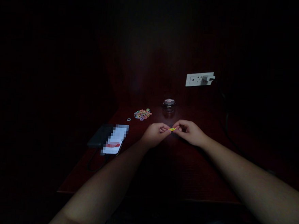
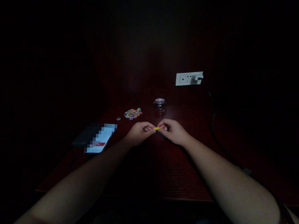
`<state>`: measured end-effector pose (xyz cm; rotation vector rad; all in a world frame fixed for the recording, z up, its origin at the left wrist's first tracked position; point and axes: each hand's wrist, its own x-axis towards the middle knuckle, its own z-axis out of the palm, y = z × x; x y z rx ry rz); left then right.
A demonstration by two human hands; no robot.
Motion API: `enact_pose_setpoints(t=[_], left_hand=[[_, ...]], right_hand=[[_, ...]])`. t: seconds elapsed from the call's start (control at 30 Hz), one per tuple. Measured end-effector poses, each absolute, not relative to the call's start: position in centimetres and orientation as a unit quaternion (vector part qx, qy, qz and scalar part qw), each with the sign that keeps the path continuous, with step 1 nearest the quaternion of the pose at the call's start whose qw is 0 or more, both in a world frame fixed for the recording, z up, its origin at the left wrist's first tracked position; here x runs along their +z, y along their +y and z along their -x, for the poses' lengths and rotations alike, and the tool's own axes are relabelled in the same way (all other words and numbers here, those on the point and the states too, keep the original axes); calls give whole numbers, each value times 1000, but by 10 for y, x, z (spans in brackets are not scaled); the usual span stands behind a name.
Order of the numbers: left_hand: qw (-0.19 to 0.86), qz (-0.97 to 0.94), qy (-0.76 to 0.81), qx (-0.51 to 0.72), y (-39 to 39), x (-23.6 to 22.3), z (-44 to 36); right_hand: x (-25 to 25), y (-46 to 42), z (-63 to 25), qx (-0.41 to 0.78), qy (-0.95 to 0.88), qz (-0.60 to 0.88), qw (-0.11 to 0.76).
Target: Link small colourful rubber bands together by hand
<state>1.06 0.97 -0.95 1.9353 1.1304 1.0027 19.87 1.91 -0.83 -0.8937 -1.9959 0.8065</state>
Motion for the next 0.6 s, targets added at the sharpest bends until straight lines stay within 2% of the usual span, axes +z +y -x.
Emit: enact_pose_setpoints(t=[0.6], left_hand=[[325, -758, 402, 397, 14, -15, -9]], right_hand=[[-6, 17, -199, 287, -803, 351, 386]])
